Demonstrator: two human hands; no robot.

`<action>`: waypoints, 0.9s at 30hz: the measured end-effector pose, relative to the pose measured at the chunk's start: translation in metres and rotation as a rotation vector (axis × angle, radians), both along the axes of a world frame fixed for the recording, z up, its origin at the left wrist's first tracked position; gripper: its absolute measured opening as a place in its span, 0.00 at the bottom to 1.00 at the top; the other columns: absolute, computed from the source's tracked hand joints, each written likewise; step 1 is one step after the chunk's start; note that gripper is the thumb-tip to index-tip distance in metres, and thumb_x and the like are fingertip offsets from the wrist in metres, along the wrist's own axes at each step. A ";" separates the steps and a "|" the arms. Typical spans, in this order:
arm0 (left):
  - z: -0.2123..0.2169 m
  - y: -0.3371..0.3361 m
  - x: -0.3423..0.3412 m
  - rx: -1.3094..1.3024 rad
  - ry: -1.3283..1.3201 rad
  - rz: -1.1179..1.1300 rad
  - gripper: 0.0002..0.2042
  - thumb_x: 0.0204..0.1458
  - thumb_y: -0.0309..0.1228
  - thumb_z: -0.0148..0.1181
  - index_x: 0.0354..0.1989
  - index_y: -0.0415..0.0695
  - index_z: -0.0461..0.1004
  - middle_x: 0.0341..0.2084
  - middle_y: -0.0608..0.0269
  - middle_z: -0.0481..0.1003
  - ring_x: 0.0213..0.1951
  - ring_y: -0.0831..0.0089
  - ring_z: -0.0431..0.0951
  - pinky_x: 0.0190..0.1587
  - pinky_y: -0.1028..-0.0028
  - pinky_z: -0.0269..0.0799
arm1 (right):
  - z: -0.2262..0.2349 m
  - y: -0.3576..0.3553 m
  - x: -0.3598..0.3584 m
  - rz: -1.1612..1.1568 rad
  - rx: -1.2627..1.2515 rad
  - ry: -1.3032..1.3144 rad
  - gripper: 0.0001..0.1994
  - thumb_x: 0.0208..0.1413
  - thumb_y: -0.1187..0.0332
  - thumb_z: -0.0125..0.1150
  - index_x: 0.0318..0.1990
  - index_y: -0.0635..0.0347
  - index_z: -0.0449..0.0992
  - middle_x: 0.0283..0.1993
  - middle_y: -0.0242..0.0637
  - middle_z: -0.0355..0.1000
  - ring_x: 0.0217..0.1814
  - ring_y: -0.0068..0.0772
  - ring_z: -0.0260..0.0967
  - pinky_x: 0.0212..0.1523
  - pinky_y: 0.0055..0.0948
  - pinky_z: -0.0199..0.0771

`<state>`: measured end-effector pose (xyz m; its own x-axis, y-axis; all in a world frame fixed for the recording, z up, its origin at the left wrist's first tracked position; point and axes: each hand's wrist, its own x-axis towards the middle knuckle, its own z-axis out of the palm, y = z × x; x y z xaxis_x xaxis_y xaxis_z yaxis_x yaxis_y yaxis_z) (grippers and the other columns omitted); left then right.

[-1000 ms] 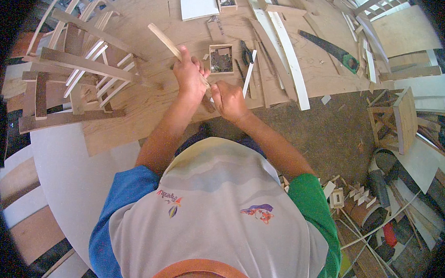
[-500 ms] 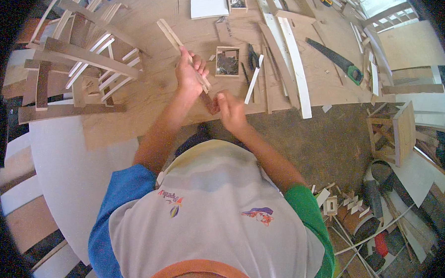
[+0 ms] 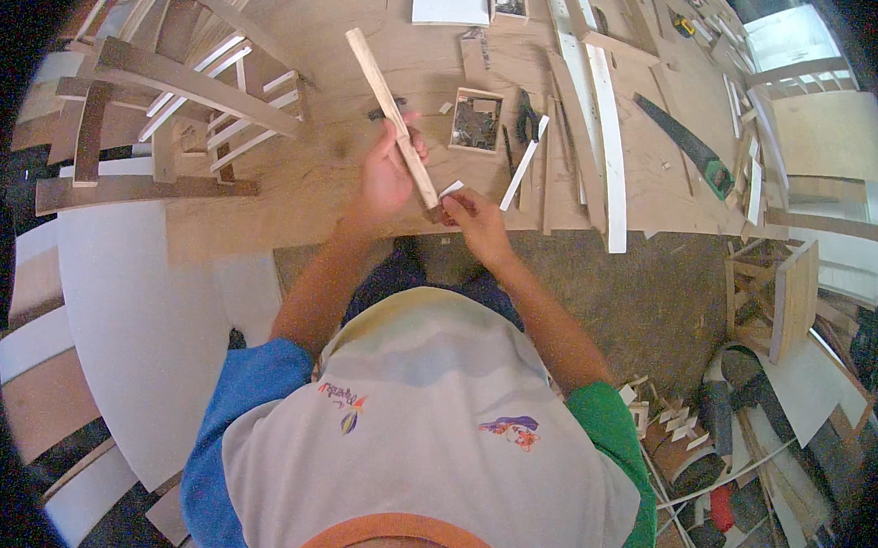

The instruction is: The person holds a wooden slat against a wooden chair frame and uses a hammer to drive nails through the slat into the frame, then moves the assembly to continue working on it.

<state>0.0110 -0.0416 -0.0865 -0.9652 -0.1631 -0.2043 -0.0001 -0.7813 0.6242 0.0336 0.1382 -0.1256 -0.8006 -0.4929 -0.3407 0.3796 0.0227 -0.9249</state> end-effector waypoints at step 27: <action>-0.045 -0.059 0.017 -0.010 -0.081 -0.186 0.21 0.62 0.36 0.45 0.62 0.41 0.58 0.49 0.50 0.71 0.50 0.60 0.73 0.56 0.62 0.66 | -0.023 -0.061 0.027 -0.263 -0.069 0.091 0.21 0.48 0.82 0.64 0.52 0.69 0.70 0.47 0.41 0.73 0.48 0.28 0.72 0.49 0.25 0.74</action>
<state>0.0278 -0.1009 -0.1314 -0.9593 0.0146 -0.2820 -0.1948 -0.7570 0.6237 0.0605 0.0768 -0.1482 -0.9297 -0.2837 -0.2347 0.2798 -0.1299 -0.9512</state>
